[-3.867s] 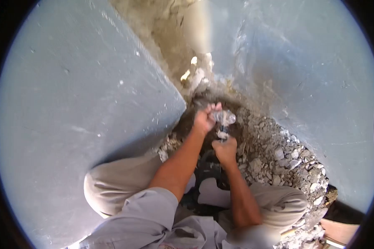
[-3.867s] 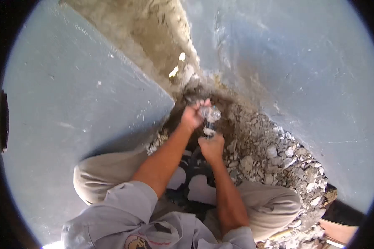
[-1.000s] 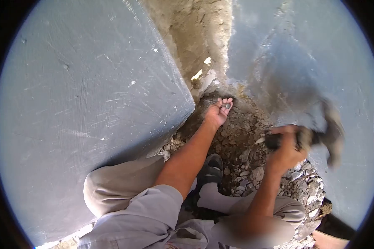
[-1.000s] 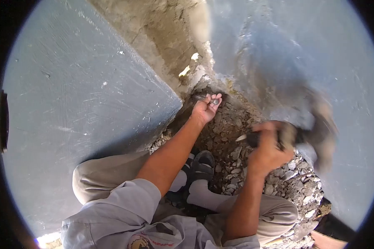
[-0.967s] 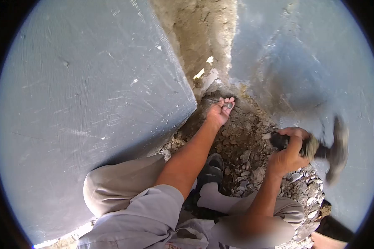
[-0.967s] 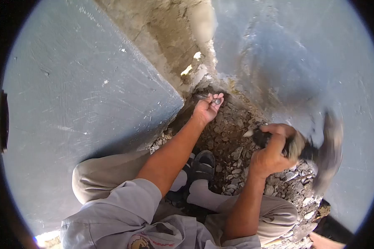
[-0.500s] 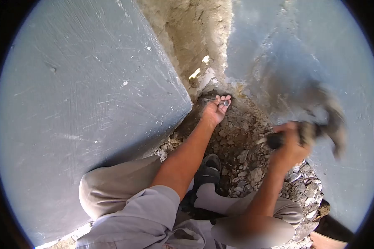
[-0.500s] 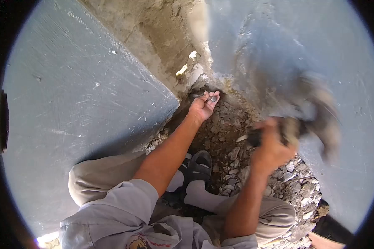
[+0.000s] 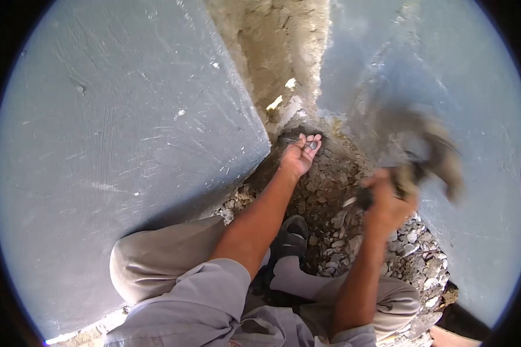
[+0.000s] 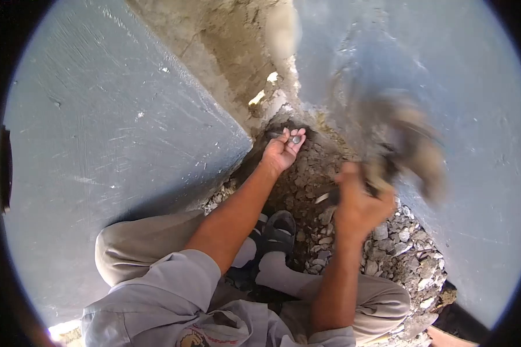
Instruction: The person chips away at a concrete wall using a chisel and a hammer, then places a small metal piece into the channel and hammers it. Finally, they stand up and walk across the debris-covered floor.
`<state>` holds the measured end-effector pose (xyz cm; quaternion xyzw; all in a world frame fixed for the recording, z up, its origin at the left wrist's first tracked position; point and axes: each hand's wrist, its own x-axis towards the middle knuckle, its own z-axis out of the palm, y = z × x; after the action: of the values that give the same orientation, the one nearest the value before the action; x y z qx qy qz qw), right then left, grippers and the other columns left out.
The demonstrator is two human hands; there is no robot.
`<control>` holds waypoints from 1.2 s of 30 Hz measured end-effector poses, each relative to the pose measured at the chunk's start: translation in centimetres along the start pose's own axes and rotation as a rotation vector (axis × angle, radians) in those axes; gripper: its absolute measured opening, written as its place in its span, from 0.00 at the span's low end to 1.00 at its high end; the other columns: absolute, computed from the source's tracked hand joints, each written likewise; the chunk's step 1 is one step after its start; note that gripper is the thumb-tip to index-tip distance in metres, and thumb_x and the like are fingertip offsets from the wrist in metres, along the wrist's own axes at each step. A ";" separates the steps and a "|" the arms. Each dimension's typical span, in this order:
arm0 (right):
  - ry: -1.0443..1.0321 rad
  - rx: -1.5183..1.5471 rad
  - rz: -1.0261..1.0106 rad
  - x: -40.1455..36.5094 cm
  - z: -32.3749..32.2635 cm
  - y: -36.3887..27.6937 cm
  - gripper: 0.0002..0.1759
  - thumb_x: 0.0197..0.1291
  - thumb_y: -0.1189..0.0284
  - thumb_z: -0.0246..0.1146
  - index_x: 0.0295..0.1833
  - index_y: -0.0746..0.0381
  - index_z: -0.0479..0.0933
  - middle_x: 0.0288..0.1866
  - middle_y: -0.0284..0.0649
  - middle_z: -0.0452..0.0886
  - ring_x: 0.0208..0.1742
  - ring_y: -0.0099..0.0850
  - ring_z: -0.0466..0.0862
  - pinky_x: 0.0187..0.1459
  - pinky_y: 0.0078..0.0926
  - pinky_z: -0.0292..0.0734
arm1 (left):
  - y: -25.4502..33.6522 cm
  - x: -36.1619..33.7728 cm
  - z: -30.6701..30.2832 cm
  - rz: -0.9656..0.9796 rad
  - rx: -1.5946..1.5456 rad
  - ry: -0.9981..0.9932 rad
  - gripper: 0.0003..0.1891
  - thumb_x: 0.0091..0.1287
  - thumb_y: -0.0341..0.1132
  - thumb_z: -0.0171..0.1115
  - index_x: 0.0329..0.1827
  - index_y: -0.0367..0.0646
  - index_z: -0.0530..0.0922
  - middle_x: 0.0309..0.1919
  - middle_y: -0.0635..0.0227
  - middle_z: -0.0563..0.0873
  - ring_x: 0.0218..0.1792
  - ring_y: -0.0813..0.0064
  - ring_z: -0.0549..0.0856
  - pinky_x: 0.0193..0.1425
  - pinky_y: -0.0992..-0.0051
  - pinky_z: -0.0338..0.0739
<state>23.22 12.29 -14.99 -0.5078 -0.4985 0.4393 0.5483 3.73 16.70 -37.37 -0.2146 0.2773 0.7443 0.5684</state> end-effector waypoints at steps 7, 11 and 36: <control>-0.249 -0.270 0.130 -5.0 2.1 16.6 0.05 0.53 0.79 0.66 0.35 0.68 0.79 0.26 0.34 0.79 0.23 0.24 0.78 0.26 0.24 0.74 | -0.2 1.7 -1.7 -0.050 0.032 -0.030 0.05 0.76 0.30 0.54 0.42 0.38 0.74 0.38 0.60 0.84 0.53 0.54 0.86 0.64 0.53 0.83; -0.316 0.059 0.470 -4.2 2.3 10.2 0.08 0.55 0.79 0.66 0.41 0.69 0.79 0.27 0.34 0.79 0.23 0.23 0.78 0.24 0.20 0.72 | 0.4 0.6 -0.9 -0.043 0.031 -0.015 0.06 0.78 0.32 0.52 0.43 0.42 0.75 0.42 0.59 0.85 0.56 0.52 0.85 0.66 0.50 0.80; 0.125 -0.071 -0.480 -0.3 2.4 4.6 0.02 0.52 0.80 0.61 0.30 0.63 0.79 0.22 0.41 0.79 0.21 0.32 0.77 0.28 0.31 0.76 | 0.3 -0.1 -1.6 -0.042 0.144 -0.002 0.17 0.76 0.44 0.56 0.51 0.37 0.79 0.52 0.57 0.86 0.59 0.55 0.84 0.67 0.54 0.77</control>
<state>20.93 12.71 -19.64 -0.4200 -0.5850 0.2466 0.6484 3.47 15.52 -38.45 -0.1780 0.3250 0.7105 0.5982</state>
